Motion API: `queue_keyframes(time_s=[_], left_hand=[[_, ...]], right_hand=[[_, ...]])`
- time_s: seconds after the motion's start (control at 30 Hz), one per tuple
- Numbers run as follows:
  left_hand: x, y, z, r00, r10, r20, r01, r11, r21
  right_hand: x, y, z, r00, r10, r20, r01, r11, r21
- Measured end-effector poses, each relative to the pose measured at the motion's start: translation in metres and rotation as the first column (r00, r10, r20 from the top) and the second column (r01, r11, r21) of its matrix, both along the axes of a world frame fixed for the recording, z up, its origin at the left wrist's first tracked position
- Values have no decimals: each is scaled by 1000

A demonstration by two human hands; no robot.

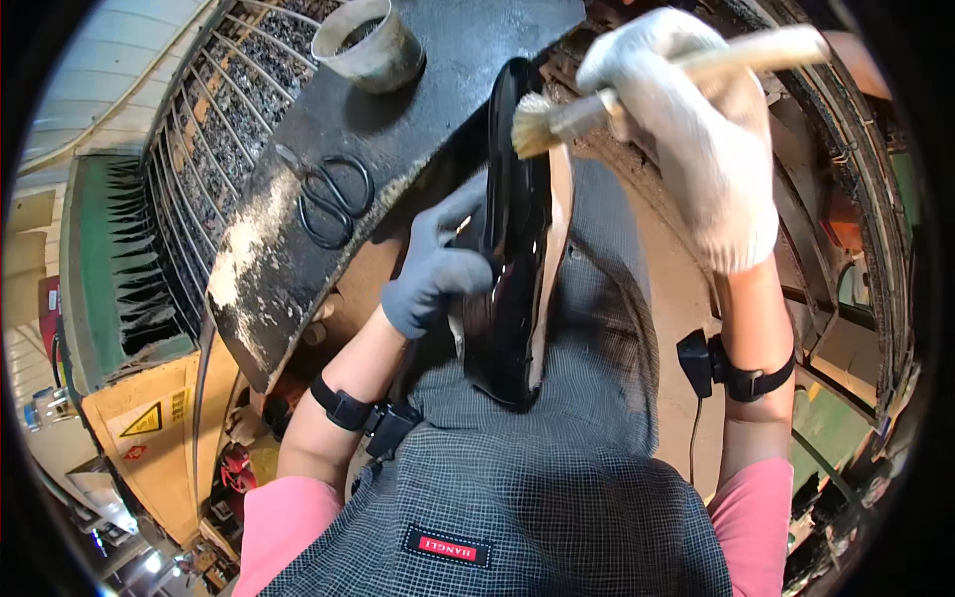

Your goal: Applying adhesive and finishing to shoe soles and edges using a brush.

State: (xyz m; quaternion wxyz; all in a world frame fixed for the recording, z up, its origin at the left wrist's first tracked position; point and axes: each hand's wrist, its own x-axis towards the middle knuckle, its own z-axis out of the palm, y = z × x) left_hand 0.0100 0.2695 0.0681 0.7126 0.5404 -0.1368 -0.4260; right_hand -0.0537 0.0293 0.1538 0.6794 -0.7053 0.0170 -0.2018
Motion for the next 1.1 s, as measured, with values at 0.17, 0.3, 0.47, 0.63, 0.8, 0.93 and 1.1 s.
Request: queue_keyframes(time_s=[0.17,0.3,0.47,0.63,0.8,0.93,1.1], left_hand=[[-8,-14,-8,917,-72,-392,-71,938,-339],[-13,-22,-17,644,-60,-763,-291,903,-316],[-12,-23,-26,641,-161,-751,-201,909,-366],[-18,-50,-10,743,-85,-664,-147,947,-285],[-23,-64,-24,740,-72,-669,-102,971,-217],[-32,-72,-36,773,-70,-631,-94,970,-223],[-40,-74,-23,705,-228,-672,-132,888,-440]], right_hand=[[-44,8,-23,945,196,263,-153,972,-176],[-81,20,-35,905,339,257,-305,938,-162],[-100,23,-16,986,166,-1,-166,986,-29],[-59,10,-9,990,134,-45,-130,989,70],[-83,6,-15,968,246,-51,-232,953,193],[-94,1,-22,965,258,55,-264,949,175],[-84,-21,-45,968,239,79,-249,957,150]])
